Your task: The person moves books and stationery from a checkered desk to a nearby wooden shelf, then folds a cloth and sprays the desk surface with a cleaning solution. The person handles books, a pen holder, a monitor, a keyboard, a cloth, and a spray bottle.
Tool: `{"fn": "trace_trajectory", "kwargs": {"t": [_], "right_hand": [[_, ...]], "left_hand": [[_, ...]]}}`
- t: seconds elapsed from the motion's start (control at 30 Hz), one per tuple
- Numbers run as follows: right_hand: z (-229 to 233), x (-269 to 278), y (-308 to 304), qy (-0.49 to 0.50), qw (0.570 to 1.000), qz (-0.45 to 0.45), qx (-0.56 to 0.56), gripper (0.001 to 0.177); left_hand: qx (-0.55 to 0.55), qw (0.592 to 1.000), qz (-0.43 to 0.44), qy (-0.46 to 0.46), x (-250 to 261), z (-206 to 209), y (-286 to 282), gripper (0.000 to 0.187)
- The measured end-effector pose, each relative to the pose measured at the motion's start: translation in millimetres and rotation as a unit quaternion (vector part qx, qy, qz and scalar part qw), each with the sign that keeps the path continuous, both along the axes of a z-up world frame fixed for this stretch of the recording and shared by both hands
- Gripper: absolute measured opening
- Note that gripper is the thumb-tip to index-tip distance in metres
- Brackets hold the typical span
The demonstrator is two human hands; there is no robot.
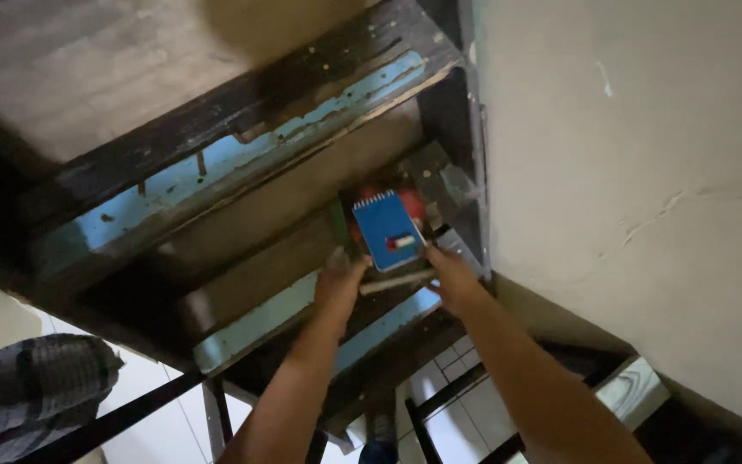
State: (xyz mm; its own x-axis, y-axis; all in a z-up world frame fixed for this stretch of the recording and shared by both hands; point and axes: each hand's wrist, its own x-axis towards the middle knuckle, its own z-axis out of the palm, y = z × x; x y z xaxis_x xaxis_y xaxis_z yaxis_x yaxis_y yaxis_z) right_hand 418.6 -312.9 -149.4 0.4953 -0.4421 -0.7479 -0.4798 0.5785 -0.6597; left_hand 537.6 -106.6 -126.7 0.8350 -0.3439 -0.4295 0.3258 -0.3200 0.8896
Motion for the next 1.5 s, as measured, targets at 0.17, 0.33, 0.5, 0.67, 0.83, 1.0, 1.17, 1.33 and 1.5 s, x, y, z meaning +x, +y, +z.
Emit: {"fn": "trace_trajectory", "kwargs": {"t": [0.17, 0.33, 0.5, 0.67, 0.83, 1.0, 1.17, 1.33, 1.5], "right_hand": [[-21, 30, -32, 0.063, 0.996, 0.024, -0.051, 0.069], [0, 34, -30, 0.091, 0.992, 0.057, -0.071, 0.073], [31, -15, -17, 0.063, 0.928, 0.106, -0.352, 0.08], [120, -142, 27, -0.061, 0.834, 0.106, -0.538, 0.064], [209, -276, 44, 0.173, 0.712, 0.111, -0.672, 0.071], [264, -414, 39, 0.304, 0.658, 0.035, -0.688, 0.065], [257, -541, 62, 0.451, 0.639, -0.132, -0.609, 0.058], [220, -596, 68, 0.498, 0.698, -0.171, -0.485, 0.061], [200, -617, 43, 0.373, 0.818, -0.257, -0.355, 0.076]], "left_hand": [[0.0, 0.998, -0.02, 0.059, -7, -23, 32, 0.052], [0.019, 0.995, -0.059, 0.076, -22, -29, 43, 0.038], [0.048, 0.969, -0.085, -0.226, -45, 41, 26, 0.044], [0.012, 0.909, -0.16, -0.386, -72, 110, 23, 0.042], [0.067, 0.846, -0.258, -0.462, -118, 141, 10, 0.052], [0.05, 0.801, -0.365, -0.471, -171, 157, -29, 0.056], [-0.05, 0.756, -0.481, -0.441, -266, 172, -60, 0.054], [-0.079, 0.726, -0.602, -0.325, -356, 173, -83, 0.056], [-0.118, 0.734, -0.655, -0.137, -465, 131, -148, 0.064]]}}
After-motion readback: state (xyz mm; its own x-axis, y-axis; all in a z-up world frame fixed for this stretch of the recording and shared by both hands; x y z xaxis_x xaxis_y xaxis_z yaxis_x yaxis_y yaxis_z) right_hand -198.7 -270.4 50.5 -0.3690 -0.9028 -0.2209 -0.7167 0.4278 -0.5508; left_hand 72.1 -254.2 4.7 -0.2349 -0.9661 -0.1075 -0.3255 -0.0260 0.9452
